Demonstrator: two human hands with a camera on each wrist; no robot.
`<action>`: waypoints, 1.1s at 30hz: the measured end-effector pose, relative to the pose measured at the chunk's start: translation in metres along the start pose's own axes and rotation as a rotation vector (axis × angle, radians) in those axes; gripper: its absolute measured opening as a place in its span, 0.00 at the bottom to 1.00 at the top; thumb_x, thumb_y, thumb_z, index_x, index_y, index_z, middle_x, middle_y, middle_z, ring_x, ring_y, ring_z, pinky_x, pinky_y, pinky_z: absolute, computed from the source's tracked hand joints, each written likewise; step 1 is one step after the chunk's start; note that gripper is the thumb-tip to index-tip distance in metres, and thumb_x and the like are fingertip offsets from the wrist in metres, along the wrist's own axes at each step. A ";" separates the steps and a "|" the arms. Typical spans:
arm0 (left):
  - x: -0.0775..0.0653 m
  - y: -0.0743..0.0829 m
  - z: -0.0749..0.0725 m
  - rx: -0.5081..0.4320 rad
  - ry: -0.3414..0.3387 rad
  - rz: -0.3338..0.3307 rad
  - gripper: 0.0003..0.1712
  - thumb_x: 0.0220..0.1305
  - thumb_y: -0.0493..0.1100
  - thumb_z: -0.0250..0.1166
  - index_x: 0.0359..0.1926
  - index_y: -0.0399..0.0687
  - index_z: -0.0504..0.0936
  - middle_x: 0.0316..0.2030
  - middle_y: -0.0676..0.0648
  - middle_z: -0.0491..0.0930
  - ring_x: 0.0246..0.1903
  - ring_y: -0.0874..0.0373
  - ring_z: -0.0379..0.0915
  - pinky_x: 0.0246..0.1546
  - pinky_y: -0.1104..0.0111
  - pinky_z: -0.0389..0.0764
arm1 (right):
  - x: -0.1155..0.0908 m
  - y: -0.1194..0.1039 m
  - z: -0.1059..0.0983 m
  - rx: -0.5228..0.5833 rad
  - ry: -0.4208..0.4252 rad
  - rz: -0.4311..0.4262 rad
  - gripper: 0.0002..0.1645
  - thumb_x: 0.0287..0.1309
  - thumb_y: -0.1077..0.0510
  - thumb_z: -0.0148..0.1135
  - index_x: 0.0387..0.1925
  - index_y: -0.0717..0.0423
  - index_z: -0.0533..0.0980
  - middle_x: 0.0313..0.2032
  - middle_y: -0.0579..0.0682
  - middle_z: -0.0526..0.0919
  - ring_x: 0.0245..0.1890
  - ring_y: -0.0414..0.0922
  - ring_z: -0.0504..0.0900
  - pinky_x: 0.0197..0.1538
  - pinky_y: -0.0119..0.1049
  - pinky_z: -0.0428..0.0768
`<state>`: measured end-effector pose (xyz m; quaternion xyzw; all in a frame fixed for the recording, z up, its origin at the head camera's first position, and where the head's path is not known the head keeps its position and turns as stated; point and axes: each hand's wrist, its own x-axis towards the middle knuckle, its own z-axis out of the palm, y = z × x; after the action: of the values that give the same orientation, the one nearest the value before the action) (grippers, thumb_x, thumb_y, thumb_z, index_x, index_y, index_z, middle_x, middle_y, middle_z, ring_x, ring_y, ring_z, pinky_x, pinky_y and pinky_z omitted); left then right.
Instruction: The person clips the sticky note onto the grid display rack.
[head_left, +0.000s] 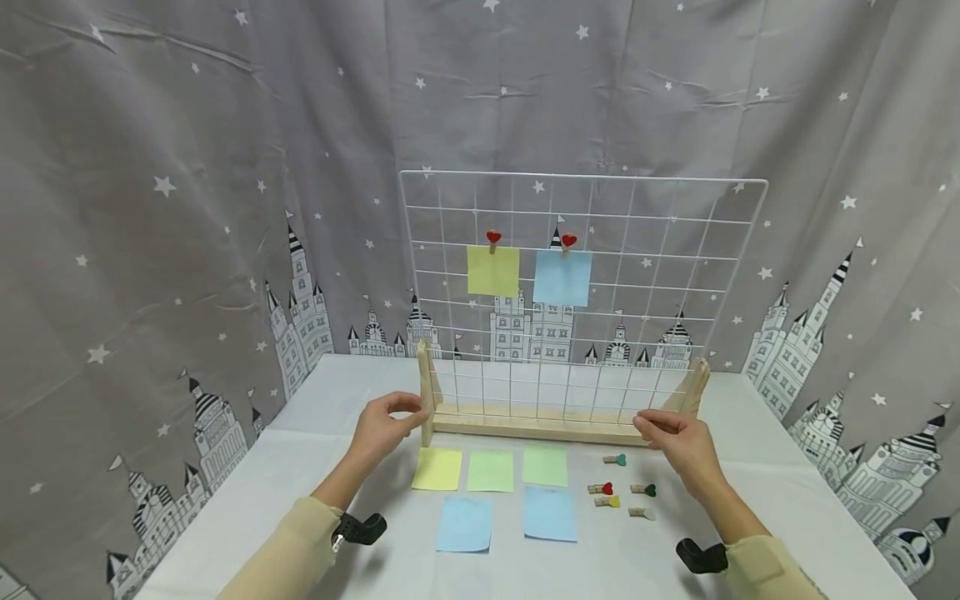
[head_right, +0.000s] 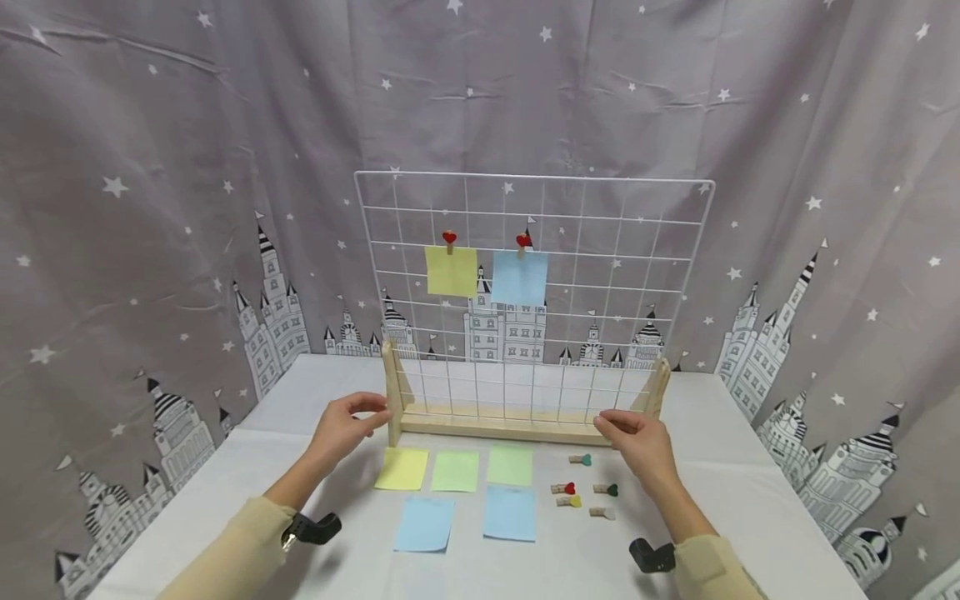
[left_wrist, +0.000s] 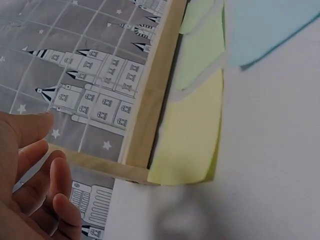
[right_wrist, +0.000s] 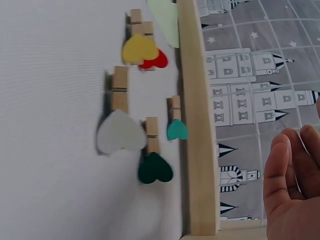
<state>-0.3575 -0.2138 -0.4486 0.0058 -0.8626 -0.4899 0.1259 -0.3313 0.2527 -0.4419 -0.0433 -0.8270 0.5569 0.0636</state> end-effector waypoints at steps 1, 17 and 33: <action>-0.001 -0.002 0.000 0.012 0.003 -0.003 0.17 0.63 0.46 0.74 0.50 0.45 0.87 0.47 0.43 0.88 0.42 0.52 0.84 0.36 0.69 0.83 | 0.000 0.002 0.001 0.005 -0.005 0.000 0.34 0.65 0.42 0.70 0.62 0.62 0.79 0.54 0.54 0.88 0.41 0.37 0.85 0.47 0.31 0.84; -0.009 -0.033 -0.001 0.123 -0.041 -0.011 0.22 0.61 0.46 0.75 0.54 0.44 0.85 0.53 0.40 0.85 0.59 0.40 0.78 0.59 0.46 0.75 | -0.006 0.025 -0.001 0.037 -0.070 -0.027 0.30 0.65 0.50 0.71 0.61 0.66 0.78 0.53 0.55 0.87 0.42 0.35 0.85 0.45 0.31 0.84; -0.018 -0.050 0.014 0.227 -0.060 -0.003 0.18 0.59 0.44 0.75 0.49 0.42 0.87 0.40 0.47 0.90 0.53 0.43 0.82 0.58 0.47 0.77 | -0.011 0.055 -0.005 -0.062 -0.130 -0.008 0.28 0.62 0.51 0.73 0.59 0.64 0.81 0.50 0.55 0.89 0.40 0.31 0.84 0.43 0.29 0.82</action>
<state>-0.3492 -0.2260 -0.5018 0.0065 -0.9160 -0.3891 0.0979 -0.3195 0.2764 -0.4912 -0.0060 -0.8463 0.5326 0.0107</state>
